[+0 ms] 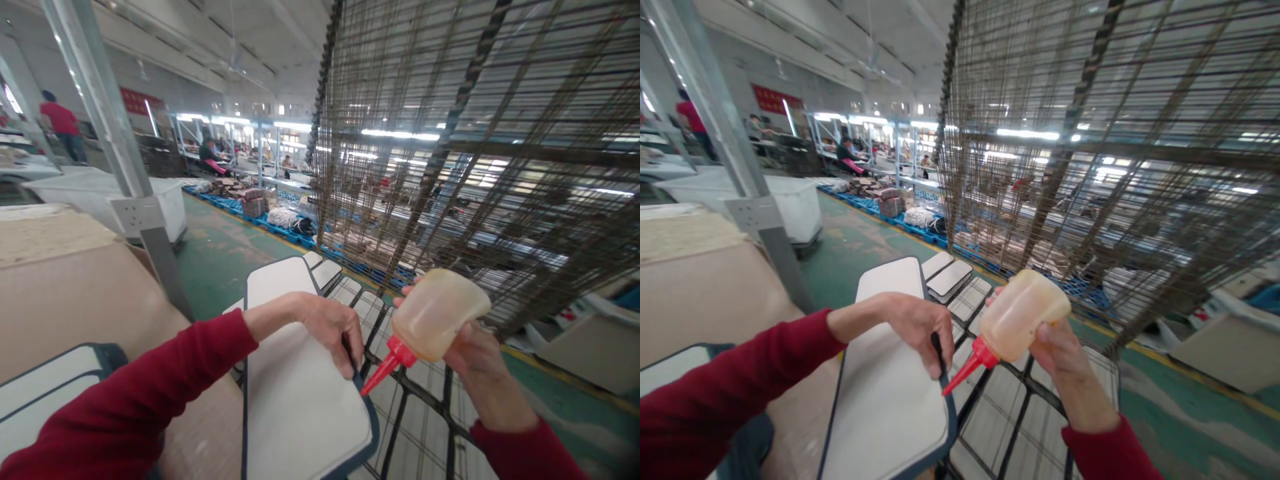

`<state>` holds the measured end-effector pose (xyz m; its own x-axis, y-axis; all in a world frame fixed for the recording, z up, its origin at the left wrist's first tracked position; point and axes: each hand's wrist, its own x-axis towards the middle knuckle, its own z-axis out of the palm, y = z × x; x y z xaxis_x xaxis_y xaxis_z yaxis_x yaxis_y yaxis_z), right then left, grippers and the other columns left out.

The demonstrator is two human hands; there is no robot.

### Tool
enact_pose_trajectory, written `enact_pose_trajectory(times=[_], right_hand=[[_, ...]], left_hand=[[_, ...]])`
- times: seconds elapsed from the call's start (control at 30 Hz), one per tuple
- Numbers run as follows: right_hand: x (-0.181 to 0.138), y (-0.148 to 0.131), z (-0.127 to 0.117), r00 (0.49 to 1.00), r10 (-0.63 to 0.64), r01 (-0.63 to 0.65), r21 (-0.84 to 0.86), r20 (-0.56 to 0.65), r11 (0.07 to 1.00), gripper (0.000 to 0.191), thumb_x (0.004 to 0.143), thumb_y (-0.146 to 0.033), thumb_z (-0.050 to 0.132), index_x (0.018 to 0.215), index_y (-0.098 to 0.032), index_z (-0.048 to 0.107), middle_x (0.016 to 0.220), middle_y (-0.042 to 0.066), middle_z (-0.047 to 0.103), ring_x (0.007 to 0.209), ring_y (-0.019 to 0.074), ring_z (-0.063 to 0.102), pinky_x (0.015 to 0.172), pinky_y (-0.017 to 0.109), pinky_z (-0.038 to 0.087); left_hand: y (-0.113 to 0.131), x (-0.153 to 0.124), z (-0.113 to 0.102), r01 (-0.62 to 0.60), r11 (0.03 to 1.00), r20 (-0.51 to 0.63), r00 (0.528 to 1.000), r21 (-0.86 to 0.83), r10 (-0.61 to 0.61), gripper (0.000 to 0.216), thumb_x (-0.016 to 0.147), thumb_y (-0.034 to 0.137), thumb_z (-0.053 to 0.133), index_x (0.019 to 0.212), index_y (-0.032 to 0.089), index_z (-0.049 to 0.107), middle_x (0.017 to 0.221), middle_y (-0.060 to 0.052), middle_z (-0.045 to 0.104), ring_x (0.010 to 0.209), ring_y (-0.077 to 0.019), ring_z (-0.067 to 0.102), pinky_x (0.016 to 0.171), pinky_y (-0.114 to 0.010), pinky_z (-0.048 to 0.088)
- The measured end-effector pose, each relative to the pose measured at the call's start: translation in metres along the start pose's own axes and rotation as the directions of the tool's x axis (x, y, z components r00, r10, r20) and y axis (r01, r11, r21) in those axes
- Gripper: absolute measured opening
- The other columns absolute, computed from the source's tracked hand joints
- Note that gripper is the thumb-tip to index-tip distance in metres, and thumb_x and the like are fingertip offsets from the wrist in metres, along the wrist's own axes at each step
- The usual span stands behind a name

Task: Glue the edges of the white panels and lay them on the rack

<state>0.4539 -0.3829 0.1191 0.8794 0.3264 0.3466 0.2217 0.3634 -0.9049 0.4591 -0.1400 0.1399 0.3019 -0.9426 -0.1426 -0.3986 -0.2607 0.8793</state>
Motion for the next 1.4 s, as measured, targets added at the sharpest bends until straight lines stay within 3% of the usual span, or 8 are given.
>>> enact_pose_trajectory(times=[0.13, 0.63, 1.0, 1.4], right_hand=[[0.0, 0.001, 0.004, 1.0, 0.0, 0.0, 0.011, -0.002, 1.0, 0.06, 0.05, -0.057, 0.086, 0.103, -0.035, 0.069, 0.104, 0.002, 0.071, 0.092, 0.027, 0.069, 0.077, 0.039, 0.057], [-0.004, 0.007, -0.005, 1.0, -0.006, 0.006, -0.008, 0.026, 1.0, 0.066, 0.048, -0.062, 0.084, 0.105, -0.03, 0.07, 0.1, 0.005, 0.072, 0.089, 0.0289, 0.069, 0.075, 0.042, 0.057], [-0.011, 0.007, -0.014, 1.0, -0.029, 0.028, -0.041, -0.011, 0.999, 0.067, 0.05, -0.064, 0.081, 0.107, -0.031, 0.069, 0.101, 0.006, 0.072, 0.09, 0.0302, 0.069, 0.077, 0.044, 0.056], [-0.018, 0.009, -0.018, 0.999, -0.026, 0.026, -0.005, -0.025, 1.0, 0.064, 0.05, -0.061, 0.083, 0.105, -0.032, 0.069, 0.102, 0.005, 0.072, 0.091, 0.0301, 0.068, 0.079, 0.045, 0.057]], left_hand=[[0.004, 0.0, 0.004, 0.014, 1.0, 0.015, 1.0, -0.017, -0.014, 0.009, 0.071, 0.012, 0.075, 0.08, 0.014, 0.078, 0.071, -0.001, 0.075, 0.066, -0.0124, 0.064, 0.065, -0.017, 0.048], [0.014, 0.007, 0.016, 0.092, 0.992, -0.019, 0.995, -0.086, -0.094, 0.012, 0.069, 0.008, 0.075, 0.077, 0.015, 0.079, 0.069, 0.001, 0.074, 0.067, -0.0133, 0.064, 0.062, -0.017, 0.049], [0.017, 0.008, 0.018, 0.096, 0.991, -0.019, 0.995, -0.092, -0.098, 0.021, 0.064, 0.028, 0.083, 0.077, 0.013, 0.078, 0.069, -0.001, 0.074, 0.065, -0.0131, 0.062, 0.059, -0.018, 0.047], [0.013, -0.001, 0.018, 0.102, 0.989, -0.1, 0.989, -0.103, -0.113, 0.032, 0.06, 0.04, 0.084, 0.075, 0.013, 0.078, 0.068, -0.002, 0.073, 0.067, -0.0151, 0.063, 0.064, -0.02, 0.049]])
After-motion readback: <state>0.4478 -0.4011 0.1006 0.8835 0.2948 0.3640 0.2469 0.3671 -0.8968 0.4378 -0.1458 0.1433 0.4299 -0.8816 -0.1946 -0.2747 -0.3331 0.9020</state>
